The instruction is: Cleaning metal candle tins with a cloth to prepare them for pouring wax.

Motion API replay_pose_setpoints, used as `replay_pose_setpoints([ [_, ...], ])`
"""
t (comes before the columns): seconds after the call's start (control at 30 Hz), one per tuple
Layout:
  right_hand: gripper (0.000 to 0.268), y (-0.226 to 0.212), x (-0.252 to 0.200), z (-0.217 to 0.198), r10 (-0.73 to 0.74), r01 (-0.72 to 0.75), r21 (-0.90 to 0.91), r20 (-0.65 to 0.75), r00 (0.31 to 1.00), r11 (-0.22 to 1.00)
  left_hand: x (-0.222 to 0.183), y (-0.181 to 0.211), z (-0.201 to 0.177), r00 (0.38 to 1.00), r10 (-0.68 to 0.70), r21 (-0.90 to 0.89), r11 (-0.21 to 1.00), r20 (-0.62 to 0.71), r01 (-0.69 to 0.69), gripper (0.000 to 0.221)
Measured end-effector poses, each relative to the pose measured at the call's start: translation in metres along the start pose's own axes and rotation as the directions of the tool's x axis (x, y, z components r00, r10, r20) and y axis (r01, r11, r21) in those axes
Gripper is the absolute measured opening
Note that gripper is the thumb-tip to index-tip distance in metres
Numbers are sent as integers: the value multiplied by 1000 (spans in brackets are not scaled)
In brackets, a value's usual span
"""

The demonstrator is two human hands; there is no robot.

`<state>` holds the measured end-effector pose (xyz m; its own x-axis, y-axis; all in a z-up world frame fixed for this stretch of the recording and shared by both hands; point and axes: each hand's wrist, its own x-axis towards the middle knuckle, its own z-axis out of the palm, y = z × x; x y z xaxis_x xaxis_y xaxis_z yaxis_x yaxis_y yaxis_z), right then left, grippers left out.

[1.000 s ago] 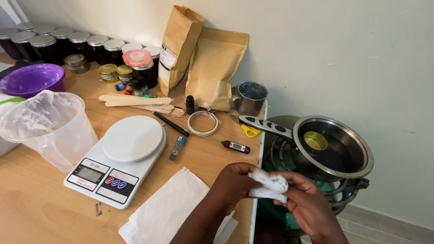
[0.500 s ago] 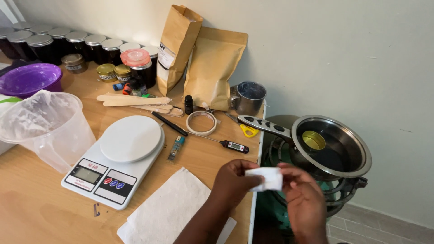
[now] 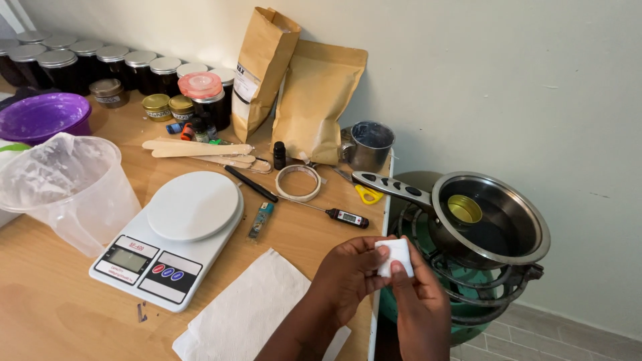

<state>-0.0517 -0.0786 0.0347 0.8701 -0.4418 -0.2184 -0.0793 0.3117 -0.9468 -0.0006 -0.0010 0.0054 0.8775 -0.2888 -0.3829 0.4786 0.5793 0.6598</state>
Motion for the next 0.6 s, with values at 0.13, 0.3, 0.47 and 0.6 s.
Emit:
replay_pose_setpoints([
  [0.13,51,12,2,-7,-60,55,71,79,995,996,-4,3,-1,1000,-2,37,999,-23,3,28],
  [0.3,64,2,-1,-5,56,-77,151,140,989,986,-10,6,3,995,39,168,986,-97,-22,29],
  [0.47,33,25,40,-24,32,-53,284,80,996,957,6,0,-8,999,44,253,967,-24,-36,9],
  [0.6,42,30,62,-42,8,-22,165,85,996,986,-10,19,0,998,-54,-18,998,-44,53,39],
])
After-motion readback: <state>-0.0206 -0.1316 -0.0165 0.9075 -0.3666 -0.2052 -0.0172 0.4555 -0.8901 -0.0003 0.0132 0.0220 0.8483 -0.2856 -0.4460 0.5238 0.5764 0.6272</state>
